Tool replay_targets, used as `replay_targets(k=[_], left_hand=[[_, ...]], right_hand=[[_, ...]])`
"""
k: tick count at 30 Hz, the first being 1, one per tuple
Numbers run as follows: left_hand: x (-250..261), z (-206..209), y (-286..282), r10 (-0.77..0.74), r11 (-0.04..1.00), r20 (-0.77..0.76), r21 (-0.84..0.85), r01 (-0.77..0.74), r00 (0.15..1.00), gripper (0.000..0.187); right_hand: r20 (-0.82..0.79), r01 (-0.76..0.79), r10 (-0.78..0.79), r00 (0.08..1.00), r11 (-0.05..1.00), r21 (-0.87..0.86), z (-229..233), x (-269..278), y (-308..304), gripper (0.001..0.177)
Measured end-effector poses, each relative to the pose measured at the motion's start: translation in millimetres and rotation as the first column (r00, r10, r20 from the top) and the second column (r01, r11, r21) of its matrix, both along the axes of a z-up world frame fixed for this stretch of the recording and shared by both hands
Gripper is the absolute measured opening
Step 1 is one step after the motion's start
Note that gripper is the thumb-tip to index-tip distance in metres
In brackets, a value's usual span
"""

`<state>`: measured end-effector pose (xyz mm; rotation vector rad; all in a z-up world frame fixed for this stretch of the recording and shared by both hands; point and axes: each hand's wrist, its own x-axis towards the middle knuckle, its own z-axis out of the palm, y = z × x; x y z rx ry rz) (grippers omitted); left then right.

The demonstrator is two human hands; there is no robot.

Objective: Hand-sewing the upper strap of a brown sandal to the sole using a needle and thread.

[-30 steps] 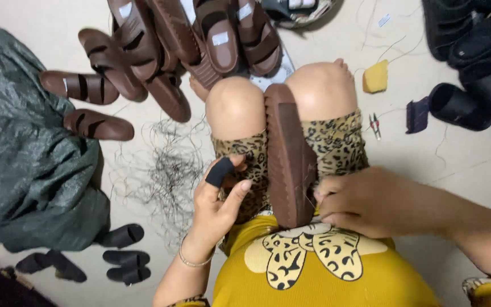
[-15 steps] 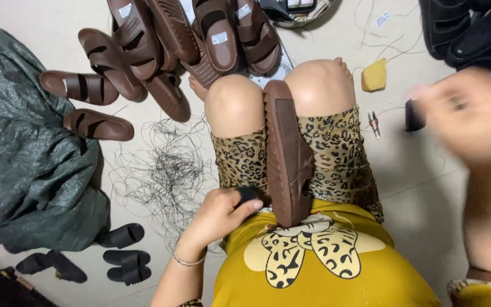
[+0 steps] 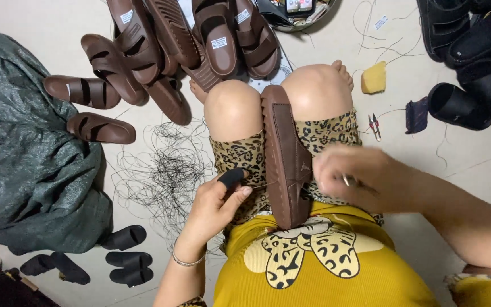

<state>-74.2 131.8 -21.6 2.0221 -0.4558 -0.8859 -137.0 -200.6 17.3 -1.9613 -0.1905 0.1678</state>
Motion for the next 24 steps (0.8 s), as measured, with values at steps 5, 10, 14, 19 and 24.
replay_targets(k=[5,10,14,19,24], left_hand=[[-14,-21,9,0.008,0.999,-0.011,-0.032,-0.008,1.000,0.034],[-1,1,-9,0.134,0.971,-0.057,-0.191,-0.143,0.989,0.035],[10,4,2,0.401,0.889,-0.006,-0.238,-0.391,0.916,0.020],[52,-43,117,0.473,0.795,0.600,0.026,-0.607,0.645,0.023],[37,-5,39,0.276,0.862,0.769,0.068,-0.503,0.577,0.020]], right_hand=[[-0.524,-0.473,0.324,0.787,0.863,-0.176,48,5,-6,0.011],[-0.272,-0.341,0.205,0.940,0.592,-0.730,18,-24,10,0.012],[0.180,0.149,-0.093,0.979,0.933,-0.328,-42,-26,15,0.027],[0.148,0.159,-0.123,0.981,0.952,-0.261,-45,-31,6,0.019],[0.137,0.165,-0.140,0.981,0.966,-0.197,-45,-29,-15,0.010]])
